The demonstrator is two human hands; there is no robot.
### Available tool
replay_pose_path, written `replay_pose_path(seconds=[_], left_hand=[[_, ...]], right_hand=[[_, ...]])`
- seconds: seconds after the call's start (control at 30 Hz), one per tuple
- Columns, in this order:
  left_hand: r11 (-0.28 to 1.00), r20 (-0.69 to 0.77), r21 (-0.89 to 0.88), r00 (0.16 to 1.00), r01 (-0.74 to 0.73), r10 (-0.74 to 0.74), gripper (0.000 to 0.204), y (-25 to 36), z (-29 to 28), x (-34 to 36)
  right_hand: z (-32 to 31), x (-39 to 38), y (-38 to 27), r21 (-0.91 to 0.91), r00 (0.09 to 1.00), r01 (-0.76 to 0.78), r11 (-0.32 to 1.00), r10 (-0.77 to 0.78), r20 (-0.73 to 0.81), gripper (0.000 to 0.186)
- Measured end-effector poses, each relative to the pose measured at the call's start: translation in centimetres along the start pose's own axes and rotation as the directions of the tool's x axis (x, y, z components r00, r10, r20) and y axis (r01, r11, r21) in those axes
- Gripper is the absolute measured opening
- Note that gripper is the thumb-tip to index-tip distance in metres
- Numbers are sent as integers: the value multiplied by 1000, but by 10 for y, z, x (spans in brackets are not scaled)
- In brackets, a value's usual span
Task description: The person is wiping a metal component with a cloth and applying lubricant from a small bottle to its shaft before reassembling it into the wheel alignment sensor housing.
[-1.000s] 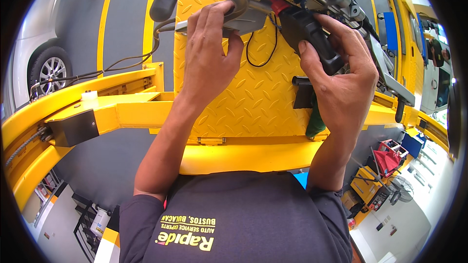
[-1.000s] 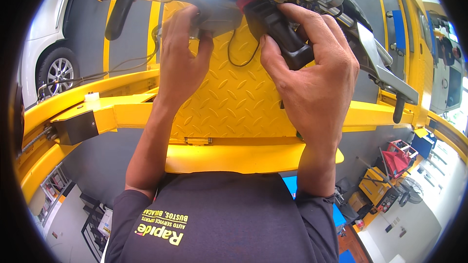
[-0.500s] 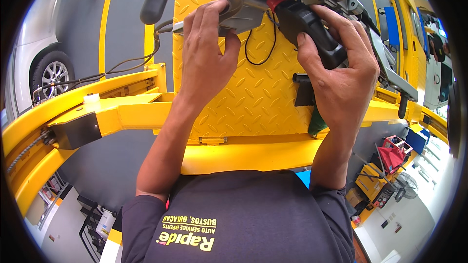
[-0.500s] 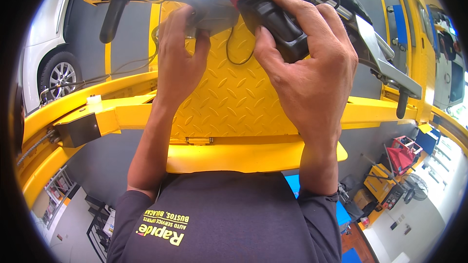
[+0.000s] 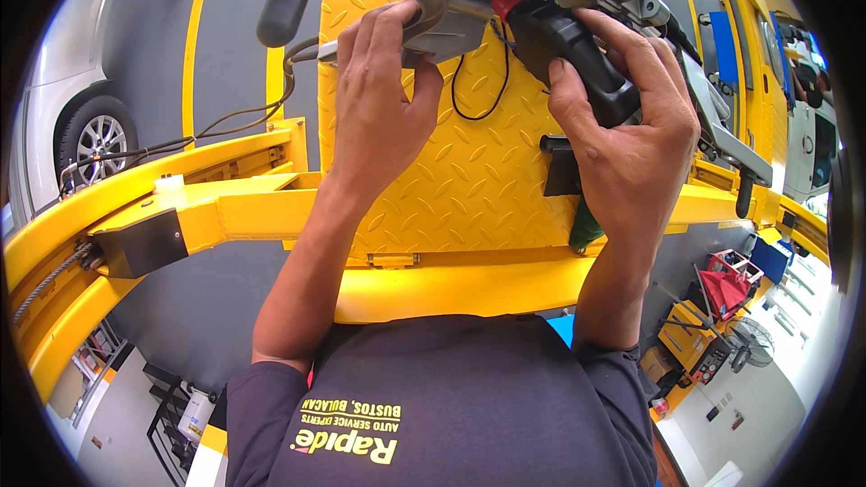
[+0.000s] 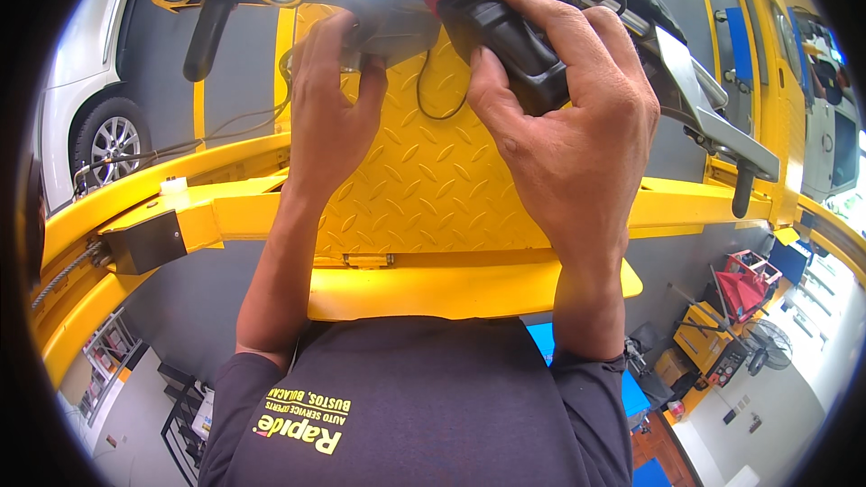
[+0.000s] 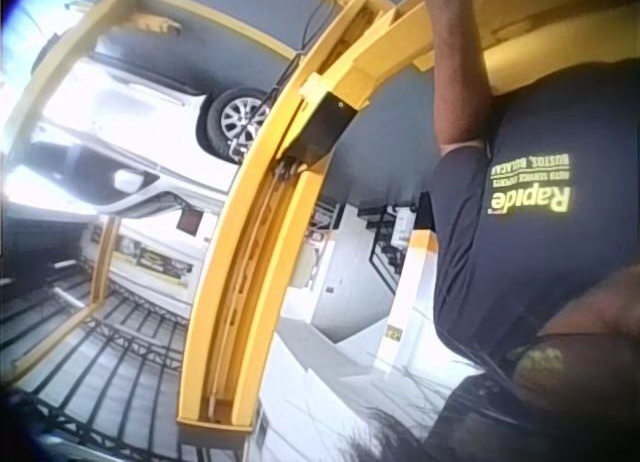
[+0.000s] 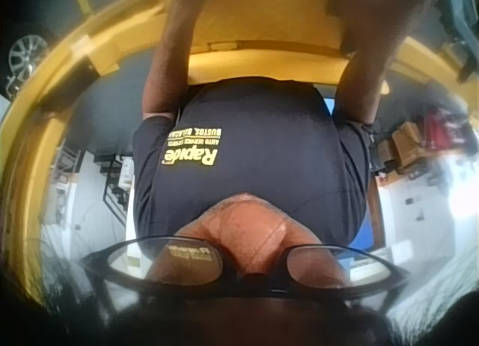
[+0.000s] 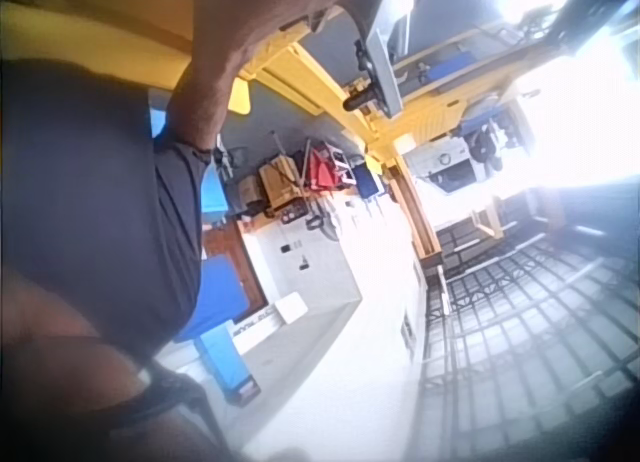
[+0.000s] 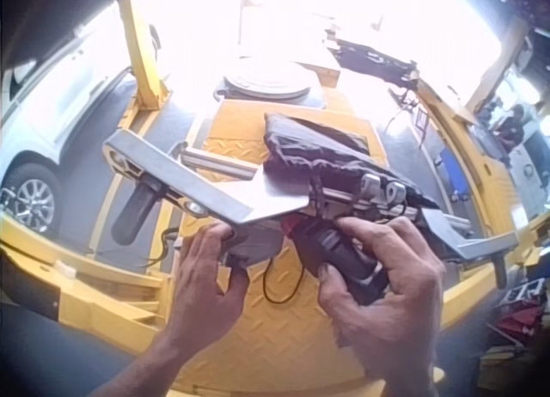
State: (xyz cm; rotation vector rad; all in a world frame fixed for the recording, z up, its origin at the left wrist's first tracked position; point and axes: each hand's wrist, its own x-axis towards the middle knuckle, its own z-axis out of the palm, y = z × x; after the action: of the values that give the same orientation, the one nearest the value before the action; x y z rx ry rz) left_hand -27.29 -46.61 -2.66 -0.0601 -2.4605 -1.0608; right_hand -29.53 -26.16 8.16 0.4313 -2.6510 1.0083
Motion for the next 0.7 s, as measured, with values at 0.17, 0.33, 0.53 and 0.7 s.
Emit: replay_pose_path(seconds=[0.17,0.33,0.53,0.7], left_hand=[[1000,-10,1,1000,-6,6,43,0,1,0],[1000,0,-3,1000,6,-6,43,0,1,-1],[1000,-5,19,1000,1,-1,43,-1,0,-2],[1000,-5,9,1000,-6,6,43,0,0,-1]], right_hand=[[-1,0,-1,-5,1000,-7,1000,7,-1,39],[-2,-1,-1,-24,1000,-1,1000,1,4,39],[-1,-4,-2,-15,1000,-31,999,31,5,38],[-1,-8,-1,5,999,-48,999,48,-10,38]])
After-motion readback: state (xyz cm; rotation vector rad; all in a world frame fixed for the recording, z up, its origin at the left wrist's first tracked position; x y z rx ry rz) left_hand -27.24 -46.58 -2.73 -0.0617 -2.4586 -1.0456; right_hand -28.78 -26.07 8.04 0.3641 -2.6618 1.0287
